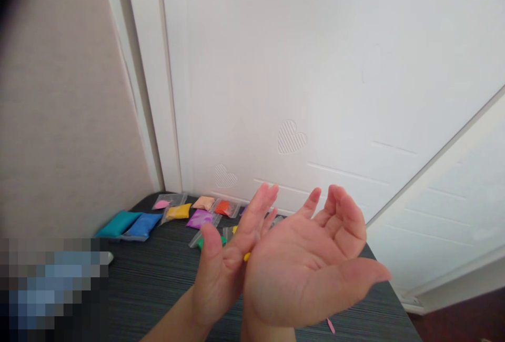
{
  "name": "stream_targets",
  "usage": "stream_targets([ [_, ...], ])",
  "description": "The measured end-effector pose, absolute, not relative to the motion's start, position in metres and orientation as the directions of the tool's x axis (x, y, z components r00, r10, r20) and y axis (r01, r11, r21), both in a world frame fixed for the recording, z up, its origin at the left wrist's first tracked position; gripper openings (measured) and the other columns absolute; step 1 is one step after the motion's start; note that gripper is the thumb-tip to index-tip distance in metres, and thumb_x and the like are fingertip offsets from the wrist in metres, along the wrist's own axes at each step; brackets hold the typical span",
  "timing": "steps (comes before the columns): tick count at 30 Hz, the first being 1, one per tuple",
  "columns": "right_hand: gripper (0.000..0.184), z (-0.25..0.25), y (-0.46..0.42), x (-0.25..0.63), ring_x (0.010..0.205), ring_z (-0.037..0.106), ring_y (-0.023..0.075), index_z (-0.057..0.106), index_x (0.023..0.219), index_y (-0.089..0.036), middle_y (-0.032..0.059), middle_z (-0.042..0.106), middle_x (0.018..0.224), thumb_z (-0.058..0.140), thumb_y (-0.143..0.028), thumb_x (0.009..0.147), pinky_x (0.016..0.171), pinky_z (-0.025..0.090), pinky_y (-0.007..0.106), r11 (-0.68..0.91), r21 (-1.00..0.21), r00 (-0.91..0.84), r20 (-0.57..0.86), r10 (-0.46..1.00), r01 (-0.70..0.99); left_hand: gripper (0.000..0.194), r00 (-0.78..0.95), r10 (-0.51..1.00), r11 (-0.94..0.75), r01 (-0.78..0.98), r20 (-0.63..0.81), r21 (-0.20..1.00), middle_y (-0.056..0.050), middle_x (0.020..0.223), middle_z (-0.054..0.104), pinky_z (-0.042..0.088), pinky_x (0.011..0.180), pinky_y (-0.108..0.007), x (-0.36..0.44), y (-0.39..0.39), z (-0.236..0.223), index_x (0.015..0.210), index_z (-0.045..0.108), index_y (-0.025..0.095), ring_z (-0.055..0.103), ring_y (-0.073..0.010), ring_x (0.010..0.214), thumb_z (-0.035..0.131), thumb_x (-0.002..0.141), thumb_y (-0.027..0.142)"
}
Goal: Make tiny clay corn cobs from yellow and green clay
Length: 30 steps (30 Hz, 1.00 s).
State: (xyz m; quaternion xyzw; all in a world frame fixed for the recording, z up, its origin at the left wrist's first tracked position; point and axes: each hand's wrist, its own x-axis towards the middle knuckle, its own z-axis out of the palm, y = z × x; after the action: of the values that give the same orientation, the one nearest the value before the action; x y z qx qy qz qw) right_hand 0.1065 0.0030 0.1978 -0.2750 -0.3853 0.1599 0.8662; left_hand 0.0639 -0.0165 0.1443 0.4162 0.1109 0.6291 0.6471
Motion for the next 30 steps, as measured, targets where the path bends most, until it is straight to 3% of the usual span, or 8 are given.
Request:
stream_targets([
  [4, 0.056, 0.204, 0.001, 0.107, 0.129, 0.027, 0.0243, 0.042, 0.114, -0.023, 0.0073, 0.036, 0.133, 0.0, -0.048, 0.086, 0.101, 0.026, 0.055, 0.791, -0.611, 0.646, 0.593, 0.48, -0.027, 0.075, 0.246, 0.894, -0.076, -0.742, 0.375, 0.667, 0.011, 0.145, 0.014, -0.009, 0.107, -0.037, 0.063, -0.017, 0.144, 0.132, 0.029, 0.036, -0.001, -0.0218, 0.135, 0.007, 0.071, 0.073],
  [12, 0.054, 0.198, -0.008, 0.109, 0.13, 0.026, 0.0216, 0.047, 0.107, -0.023, 0.0051, 0.037, 0.133, 0.002, -0.045, 0.087, 0.106, 0.022, 0.052, 0.821, -0.559, 0.657, 0.577, 0.486, -0.117, 0.075, 0.307, 0.853, -0.044, -0.763, 0.422, 0.645, 0.007, 0.144, 0.022, -0.005, 0.107, -0.033, 0.062, -0.019, 0.15, 0.133, 0.027, 0.033, 0.005, -0.0175, 0.134, -0.002, 0.074, 0.069],
  [19, 0.054, 0.197, -0.001, 0.111, 0.128, 0.028, 0.0211, 0.048, 0.109, -0.03, -0.0008, 0.042, 0.13, 0.003, -0.047, 0.085, 0.102, 0.027, 0.053, 0.848, -0.528, 0.694, 0.628, 0.351, 0.048, 0.073, 0.413, 0.796, 0.071, -0.79, 0.443, 0.609, 0.007, 0.145, 0.019, 0.0, 0.107, -0.035, 0.061, -0.019, 0.15, 0.134, 0.023, 0.033, 0.001, -0.0161, 0.135, -0.002, 0.075, 0.068],
  [24, 0.052, 0.191, -0.008, 0.119, 0.128, 0.029, 0.0227, 0.052, 0.102, -0.027, 0.0003, 0.043, 0.129, 0.006, -0.046, 0.087, 0.103, 0.026, 0.053, 0.833, -0.539, 0.66, 0.583, 0.475, -0.124, 0.074, 0.407, 0.805, 0.069, -0.786, 0.431, 0.614, 0.005, 0.144, 0.023, 0.0, 0.107, -0.036, 0.063, -0.02, 0.152, 0.134, 0.026, 0.031, 0.004, -0.0162, 0.134, -0.007, 0.077, 0.063],
  [30, 0.054, 0.201, -0.01, 0.117, 0.128, 0.029, 0.0182, 0.054, 0.091, -0.028, -0.0012, 0.046, 0.124, 0.001, -0.041, 0.089, 0.108, 0.019, 0.048, 0.854, -0.482, 0.704, 0.537, 0.465, -0.196, 0.07, 0.422, 0.806, 0.1, -0.789, 0.415, 0.607, 0.004, 0.144, 0.022, 0.003, 0.107, -0.037, 0.066, -0.019, 0.15, 0.134, 0.026, 0.031, 0.006, -0.0163, 0.134, -0.007, 0.08, 0.059],
])
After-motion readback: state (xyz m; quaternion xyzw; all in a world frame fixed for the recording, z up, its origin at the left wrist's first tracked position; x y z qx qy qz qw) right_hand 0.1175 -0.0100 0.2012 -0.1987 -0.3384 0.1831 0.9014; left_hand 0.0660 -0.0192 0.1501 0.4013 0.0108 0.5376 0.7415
